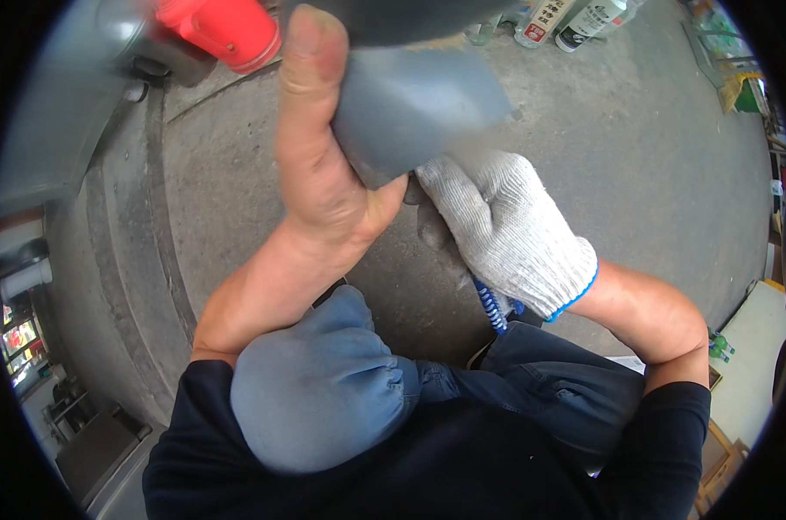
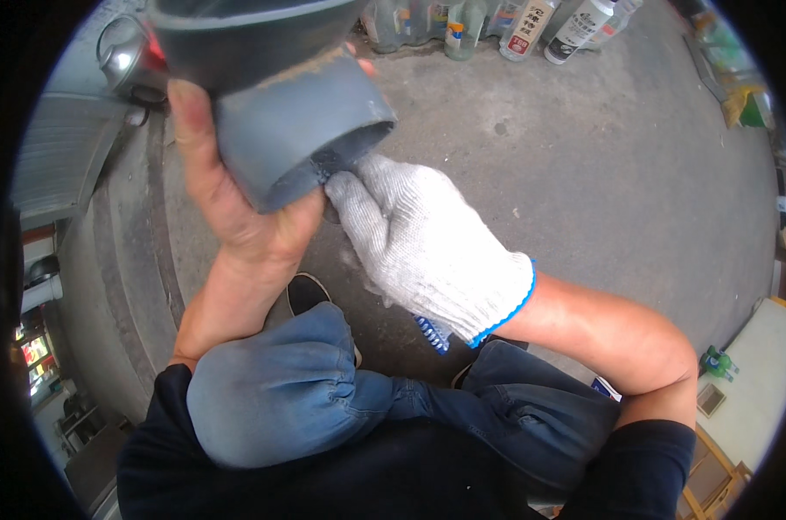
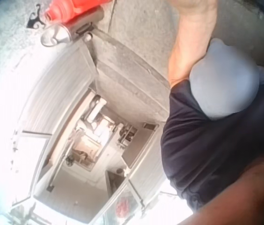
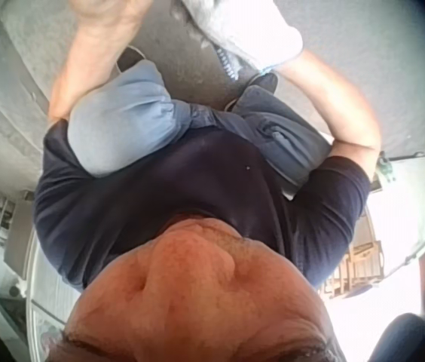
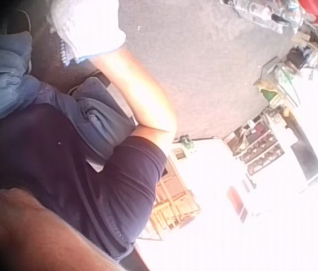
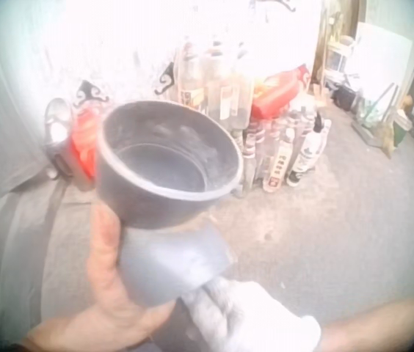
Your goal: The person sits on the floor and assembles a gray PVC elbow fitting with a straight pipe section. They repeatedly insert and remove the pieces to check the fit, then use a utility knife to scrape and deburr the inner edge of the elbow fitting before reassembling the parts.
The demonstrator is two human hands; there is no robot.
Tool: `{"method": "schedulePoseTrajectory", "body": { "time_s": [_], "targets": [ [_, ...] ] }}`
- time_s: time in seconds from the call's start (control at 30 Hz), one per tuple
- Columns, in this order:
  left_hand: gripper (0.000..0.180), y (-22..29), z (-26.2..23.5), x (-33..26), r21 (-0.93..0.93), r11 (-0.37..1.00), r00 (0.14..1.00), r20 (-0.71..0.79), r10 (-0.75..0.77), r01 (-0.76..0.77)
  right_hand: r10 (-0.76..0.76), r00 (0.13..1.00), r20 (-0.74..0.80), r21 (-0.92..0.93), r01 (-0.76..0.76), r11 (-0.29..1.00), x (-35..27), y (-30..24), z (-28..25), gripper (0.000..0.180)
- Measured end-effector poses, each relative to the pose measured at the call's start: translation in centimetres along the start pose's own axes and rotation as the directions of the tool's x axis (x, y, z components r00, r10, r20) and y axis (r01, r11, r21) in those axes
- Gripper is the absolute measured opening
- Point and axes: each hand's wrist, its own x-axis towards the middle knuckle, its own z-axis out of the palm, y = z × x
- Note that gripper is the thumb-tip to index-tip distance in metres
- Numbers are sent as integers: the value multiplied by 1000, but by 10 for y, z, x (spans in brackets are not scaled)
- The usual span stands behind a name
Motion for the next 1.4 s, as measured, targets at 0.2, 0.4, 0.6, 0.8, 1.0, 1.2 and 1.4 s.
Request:
{"method": "schedulePoseTrajectory", "body": {
  "time_s": [0.2, 0.4, 0.6, 0.8, 1.0, 1.2, 1.4],
  "targets": [
    [97, -3, -22, 0, 361, 926, 990, -47, 136, -110, 116, 988, 105, 128, -129, 983, -2, -19, -2, 37],
    [101, -3, -35, 3, 70, 993, 995, 24, 92, -93, 64, 967, 247, 160, -106, 981, 0, -28, -11, 36],
    [96, 0, -35, 8, 88, 992, 985, -140, 101, -89, -455, 887, -76, -456, 375, 807, 21, 16, -28, 27],
    [83, 6, -48, 6, 95, 991, 992, -77, 99, -92, -502, 861, -90, -556, 375, 742, 29, 27, -20, 24],
    [81, 3, -24, 7, 372, 928, 980, -180, 91, -18, -333, 937, -102, -356, 278, 892, 23, 22, -10, 30],
    [87, 4, -15, 6, 493, 870, 983, -161, 87, 4, 7, 1000, 8, -12, -7, 1000, 13, 0, -6, 39],
    [60, -6, -23, 3, 246, 965, 985, -118, 127, -95, 63, 992, 107, 96, -73, 993, 11, -12, -3, 38]
  ]
}}
